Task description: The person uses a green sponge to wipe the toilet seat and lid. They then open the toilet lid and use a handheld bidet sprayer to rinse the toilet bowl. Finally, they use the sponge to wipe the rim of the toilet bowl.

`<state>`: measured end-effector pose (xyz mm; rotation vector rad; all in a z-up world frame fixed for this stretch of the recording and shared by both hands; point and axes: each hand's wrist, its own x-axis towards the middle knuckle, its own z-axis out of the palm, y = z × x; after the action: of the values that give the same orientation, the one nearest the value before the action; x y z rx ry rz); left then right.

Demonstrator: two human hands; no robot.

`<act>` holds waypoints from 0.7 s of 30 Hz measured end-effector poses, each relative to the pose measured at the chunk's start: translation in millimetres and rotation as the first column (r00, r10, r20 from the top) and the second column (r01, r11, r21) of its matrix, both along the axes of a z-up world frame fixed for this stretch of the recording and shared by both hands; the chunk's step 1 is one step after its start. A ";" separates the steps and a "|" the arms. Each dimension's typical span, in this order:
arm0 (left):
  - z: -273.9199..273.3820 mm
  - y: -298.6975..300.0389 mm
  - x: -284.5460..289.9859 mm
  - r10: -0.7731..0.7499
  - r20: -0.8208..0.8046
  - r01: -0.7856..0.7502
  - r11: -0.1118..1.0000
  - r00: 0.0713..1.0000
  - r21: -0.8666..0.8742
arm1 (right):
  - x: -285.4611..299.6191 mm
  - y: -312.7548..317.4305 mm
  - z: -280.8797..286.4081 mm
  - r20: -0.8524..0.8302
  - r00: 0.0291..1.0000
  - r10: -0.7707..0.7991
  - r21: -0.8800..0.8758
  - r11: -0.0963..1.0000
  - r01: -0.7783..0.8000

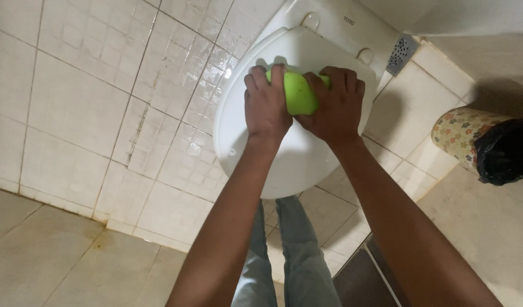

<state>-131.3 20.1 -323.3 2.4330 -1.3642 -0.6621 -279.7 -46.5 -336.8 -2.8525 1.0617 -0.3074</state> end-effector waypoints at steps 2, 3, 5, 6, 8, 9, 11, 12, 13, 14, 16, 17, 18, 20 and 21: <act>-5.6 -2.1 0.8 0.011 0.019 -0.009 0.998 1.000 -0.066 | 0.5 -1.8 0.5 0.025 1.000 0.001 -0.024 1.000 -0.001; -4.7 -6.1 2.5 0.009 0.019 -0.008 0.998 1.000 -0.064 | 0.5 -6.6 -1.4 0.025 1.000 -0.001 -0.023 1.000 0.001; -2.9 -12.6 5.7 0.008 0.018 -0.006 0.996 1.000 -0.094 | 0.1 -14.9 -5.4 0.012 1.000 0.022 -0.044 0.999 -0.022; -6.7 -17.6 6.8 0.007 0.017 -0.006 0.996 1.000 -0.091 | 1.1 -22.1 -7.3 0.011 1.000 0.022 -0.041 0.999 -0.021; -14.7 -27.8 9.1 0.010 0.014 -0.008 0.993 1.000 -0.119 | 3.1 -37.1 -11.7 -0.055 0.998 0.032 -0.113 0.993 -0.038; -13.8 -34.0 11.4 0.012 0.015 -0.010 0.993 1.000 -0.116 | 3.2 -43.0 -9.6 -0.054 0.998 0.034 -0.109 0.993 -0.040; -11.8 -47.0 15.3 0.005 0.008 -0.004 0.997 1.000 -0.074 | 2.5 -55.0 -4.9 -0.014 0.997 0.081 -0.060 0.995 -0.082; -8.2 -47.9 15.7 0.004 0.008 -0.003 0.997 1.000 -0.072 | 2.9 -57.3 -2.2 -0.014 0.997 0.080 -0.058 0.995 -0.081; -4.2 -49.3 15.8 -0.008 -0.010 0.008 1.000 1.000 -0.025 | 3.0 -59.9 1.0 -0.038 0.996 0.083 -0.008 0.996 -0.083; 0.3 -50.9 15.8 -0.019 -0.029 0.020 1.000 0.999 0.021 | 2.9 -62.6 4.6 -0.063 0.994 0.087 0.042 0.996 -0.084; 11.4 -48.7 18.7 -0.072 -0.017 0.072 0.997 0.997 0.011 | -0.5 -64.3 4.4 -0.070 0.994 0.083 0.078 0.994 -0.077; 16.9 -47.0 19.7 -0.120 -0.006 0.120 0.993 0.993 0.008 | -2.6 -64.9 4.1 -0.077 0.993 0.085 0.120 0.990 -0.075; 14.2 -43.6 20.1 -0.123 -0.006 0.123 0.992 0.992 0.006 | -6.1 -65.5 4.0 -0.077 0.994 0.082 0.118 0.990 -0.072; 9.0 -33.8 20.9 -0.274 0.040 0.276 0.960 0.961 -0.049 | -12.8 -64.4 3.7 -0.077 0.987 0.139 0.092 0.987 -0.132; 7.8 -29.5 17.3 -0.277 0.039 0.279 0.959 0.960 -0.048 | -16.1 -61.4 6.5 -0.078 0.988 0.136 0.094 0.987 -0.129</act>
<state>-114.0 -9.5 -315.5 2.2406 -1.7337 -0.6429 -295.8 -107.9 -330.3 -2.8605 0.8690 -0.1282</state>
